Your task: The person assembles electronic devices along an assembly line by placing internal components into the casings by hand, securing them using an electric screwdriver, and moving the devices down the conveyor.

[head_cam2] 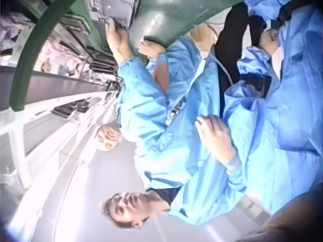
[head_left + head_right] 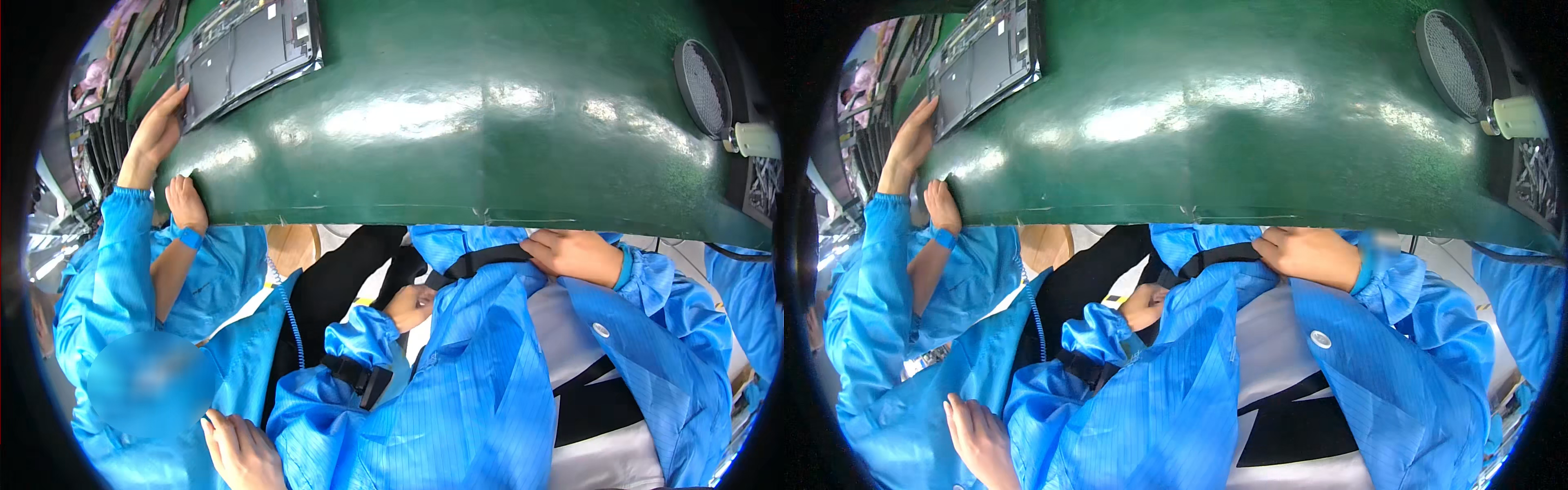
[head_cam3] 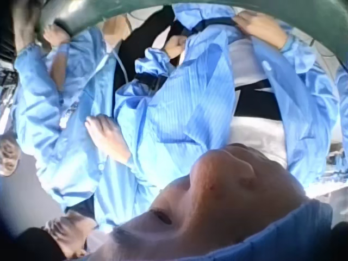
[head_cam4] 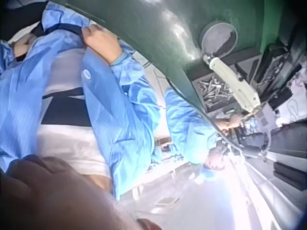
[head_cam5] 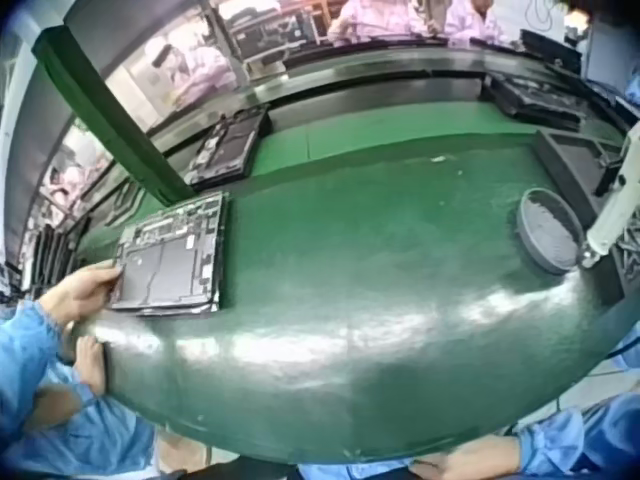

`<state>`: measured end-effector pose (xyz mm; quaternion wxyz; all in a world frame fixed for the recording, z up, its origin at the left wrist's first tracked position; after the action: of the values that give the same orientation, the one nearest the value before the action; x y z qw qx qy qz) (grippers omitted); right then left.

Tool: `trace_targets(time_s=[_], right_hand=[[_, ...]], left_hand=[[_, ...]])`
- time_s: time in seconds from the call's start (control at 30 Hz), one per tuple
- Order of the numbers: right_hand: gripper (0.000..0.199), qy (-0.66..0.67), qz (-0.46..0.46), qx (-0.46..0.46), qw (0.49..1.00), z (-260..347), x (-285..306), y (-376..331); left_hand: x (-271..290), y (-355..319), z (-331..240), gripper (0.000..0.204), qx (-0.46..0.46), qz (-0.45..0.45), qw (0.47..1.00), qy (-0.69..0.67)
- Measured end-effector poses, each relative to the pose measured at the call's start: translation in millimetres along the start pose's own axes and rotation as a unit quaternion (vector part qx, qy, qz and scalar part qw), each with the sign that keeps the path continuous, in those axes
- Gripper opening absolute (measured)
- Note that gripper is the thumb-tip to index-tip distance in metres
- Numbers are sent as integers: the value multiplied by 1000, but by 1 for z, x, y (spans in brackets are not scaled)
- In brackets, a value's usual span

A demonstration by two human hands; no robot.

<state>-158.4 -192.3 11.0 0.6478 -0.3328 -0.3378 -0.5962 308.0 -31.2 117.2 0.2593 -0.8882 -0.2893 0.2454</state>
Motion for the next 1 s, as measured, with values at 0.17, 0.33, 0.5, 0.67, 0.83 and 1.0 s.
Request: trace_targets(time_s=[0.17, 0.33, 0.5, 0.67, 0.83, 1.0], right_hand=[[9, -115, -16, 72, 991, 10, -5, 24], [9, -52, -24, 119, 991, 16, -11, 37], [10, 26, 15, 120, 992, 18, -6, 38], [14, 57, 9, 105, 993, 16, -5, 38], [15, 118, 20, 72, 990, 6, -15, 36], [12, 112, -51, 101, 987, 6, 12, 36]], left_hand=[[-64, -285, 44, 16, 47, -93, 917, -384], [-158, -175, 52, 13, 118, -318, 592, -731], [-163, -147, 67, 15, 186, -309, 628, -689], [-159, -164, 63, 15, 140, -296, 596, -733], [-143, -182, 65, 12, 108, -229, 531, -809], [-136, -225, 38, 17, 79, -221, 544, -806]])
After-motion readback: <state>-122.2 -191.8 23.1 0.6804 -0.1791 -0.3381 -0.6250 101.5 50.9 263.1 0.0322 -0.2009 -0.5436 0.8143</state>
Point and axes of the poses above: each hand's wrist, its own y-axis towards the middle knuckle, its own x-axis out of the back of the hand, z = x × y, the point moved 3 cm from there along y, towards the middle knuckle, and after that the axes turned 1 degree about z, right-handed, at the moved point
